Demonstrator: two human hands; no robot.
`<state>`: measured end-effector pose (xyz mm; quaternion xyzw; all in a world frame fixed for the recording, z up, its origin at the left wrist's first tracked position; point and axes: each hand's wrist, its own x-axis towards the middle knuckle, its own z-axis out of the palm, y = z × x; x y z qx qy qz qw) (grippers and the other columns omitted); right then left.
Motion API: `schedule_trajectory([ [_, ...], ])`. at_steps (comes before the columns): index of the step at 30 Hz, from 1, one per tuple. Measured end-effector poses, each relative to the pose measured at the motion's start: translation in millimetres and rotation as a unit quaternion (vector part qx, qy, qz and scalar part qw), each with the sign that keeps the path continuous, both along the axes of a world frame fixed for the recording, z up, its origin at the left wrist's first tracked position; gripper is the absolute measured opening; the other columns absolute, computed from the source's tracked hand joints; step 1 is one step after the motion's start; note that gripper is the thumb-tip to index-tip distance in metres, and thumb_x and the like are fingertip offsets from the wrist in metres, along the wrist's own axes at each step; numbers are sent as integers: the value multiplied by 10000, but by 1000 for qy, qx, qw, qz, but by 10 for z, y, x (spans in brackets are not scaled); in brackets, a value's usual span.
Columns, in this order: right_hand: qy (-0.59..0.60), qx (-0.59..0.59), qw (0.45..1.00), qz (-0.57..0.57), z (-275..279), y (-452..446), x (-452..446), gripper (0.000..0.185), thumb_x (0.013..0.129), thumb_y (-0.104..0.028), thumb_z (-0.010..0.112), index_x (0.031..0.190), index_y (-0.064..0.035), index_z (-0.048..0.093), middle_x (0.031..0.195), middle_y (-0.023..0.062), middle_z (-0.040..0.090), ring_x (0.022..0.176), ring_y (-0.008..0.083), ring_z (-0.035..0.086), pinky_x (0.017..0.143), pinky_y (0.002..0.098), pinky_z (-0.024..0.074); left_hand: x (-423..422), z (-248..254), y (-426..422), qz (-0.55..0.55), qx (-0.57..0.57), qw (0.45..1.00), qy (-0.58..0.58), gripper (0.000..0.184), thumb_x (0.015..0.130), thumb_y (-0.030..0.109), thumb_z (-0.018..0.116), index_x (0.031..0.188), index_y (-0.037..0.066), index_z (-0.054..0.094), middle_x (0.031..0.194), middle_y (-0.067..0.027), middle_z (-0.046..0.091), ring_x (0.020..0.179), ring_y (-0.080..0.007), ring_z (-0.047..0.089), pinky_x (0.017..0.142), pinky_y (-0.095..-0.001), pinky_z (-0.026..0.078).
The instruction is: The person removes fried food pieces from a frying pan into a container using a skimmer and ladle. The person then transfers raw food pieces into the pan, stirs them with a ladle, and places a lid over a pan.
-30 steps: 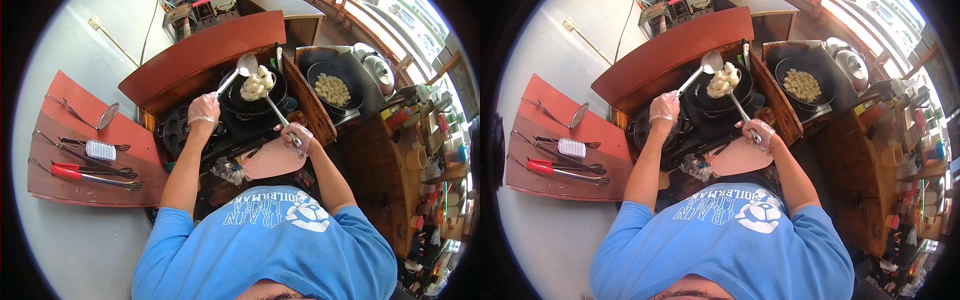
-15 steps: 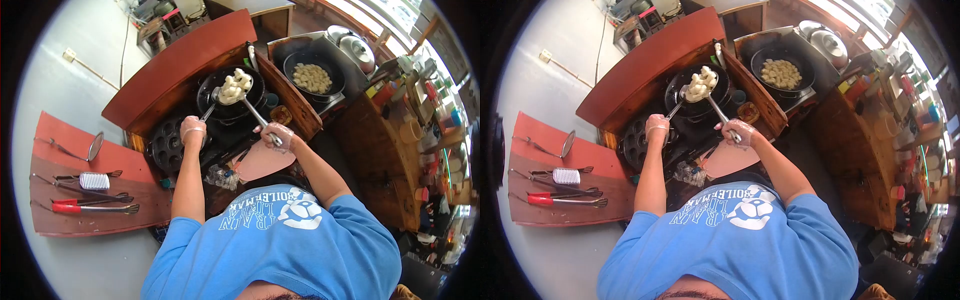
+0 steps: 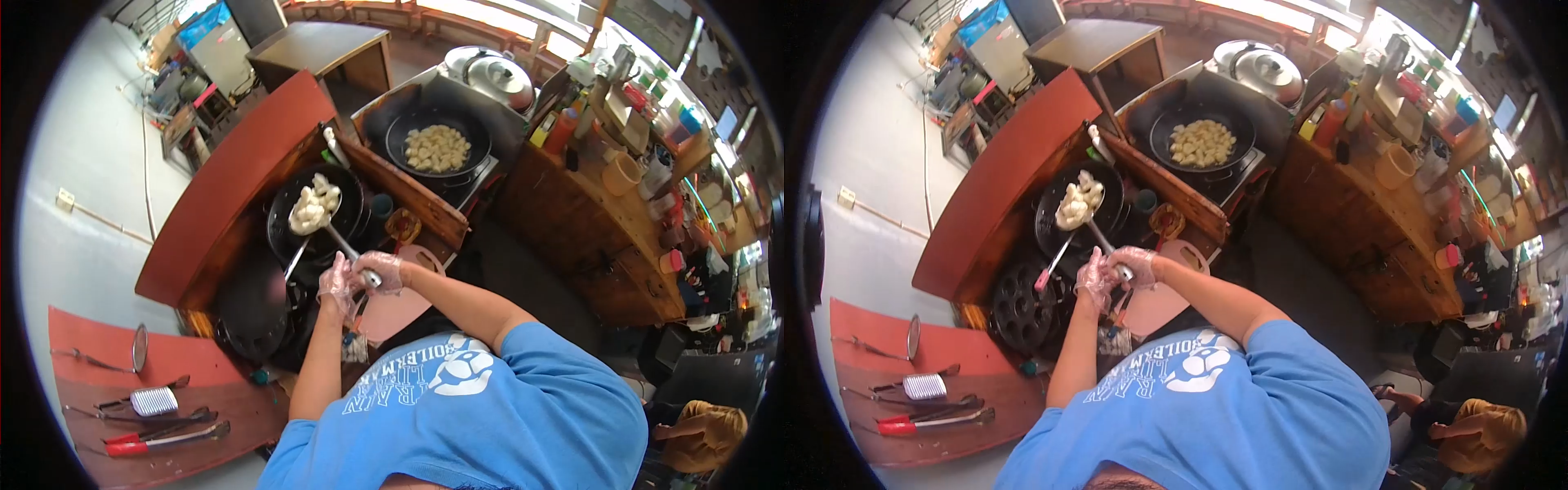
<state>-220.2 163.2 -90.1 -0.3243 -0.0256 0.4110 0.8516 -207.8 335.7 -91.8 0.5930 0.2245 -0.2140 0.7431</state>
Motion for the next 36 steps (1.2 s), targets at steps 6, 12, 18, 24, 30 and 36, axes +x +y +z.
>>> schedule_trajectory([
  [6,-127,-255,958,42,582,-117,-180,558,953,-518,479,1069,-2,657,678,106,625,531,186,576,530,359,566,241,16,-66,-39,-183,982,32,294,997,287,490,1135,43,579,744,-44,587,620,-176,595,537,-308,508],
  [12,-292,-268,906,150,921,-1243,-872,491,1005,-424,466,1166,-1,656,773,130,672,667,168,651,622,323,584,291,-40,232,8,-296,950,97,251,1002,206,516,1142,10,585,728,-53,582,545,-135,554,469,-263,513],
  [18,48,-269,944,-184,531,-3389,-1613,270,947,-299,579,1051,-76,691,738,33,630,616,135,590,633,341,557,272,-1,244,7,-104,990,98,175,972,201,575,1094,77,592,814,-51,628,597,-139,578,472,-263,504],
  [24,240,-145,703,-654,-395,-6009,-1926,166,886,-224,615,763,-141,541,586,-44,424,503,139,390,624,351,463,342,163,101,-107,288,951,23,175,901,115,628,1067,90,581,718,-48,581,480,-171,520,392,-338,467],
  [30,238,-153,656,-700,-1037,-7765,-1802,728,837,-565,663,1346,-90,453,1303,103,513,1177,280,509,1075,422,384,326,620,-438,-166,572,803,34,149,825,100,552,677,116,546,521,-51,504,365,-212,480,328,-384,351],
  [36,196,-88,677,-704,-1406,-8200,-1708,1063,819,-801,455,1580,-202,17,1646,114,28,1504,304,128,1206,495,39,884,180,-186,-239,691,673,112,163,835,92,595,713,20,674,592,-135,629,473,-287,616,392,-434,436],
])
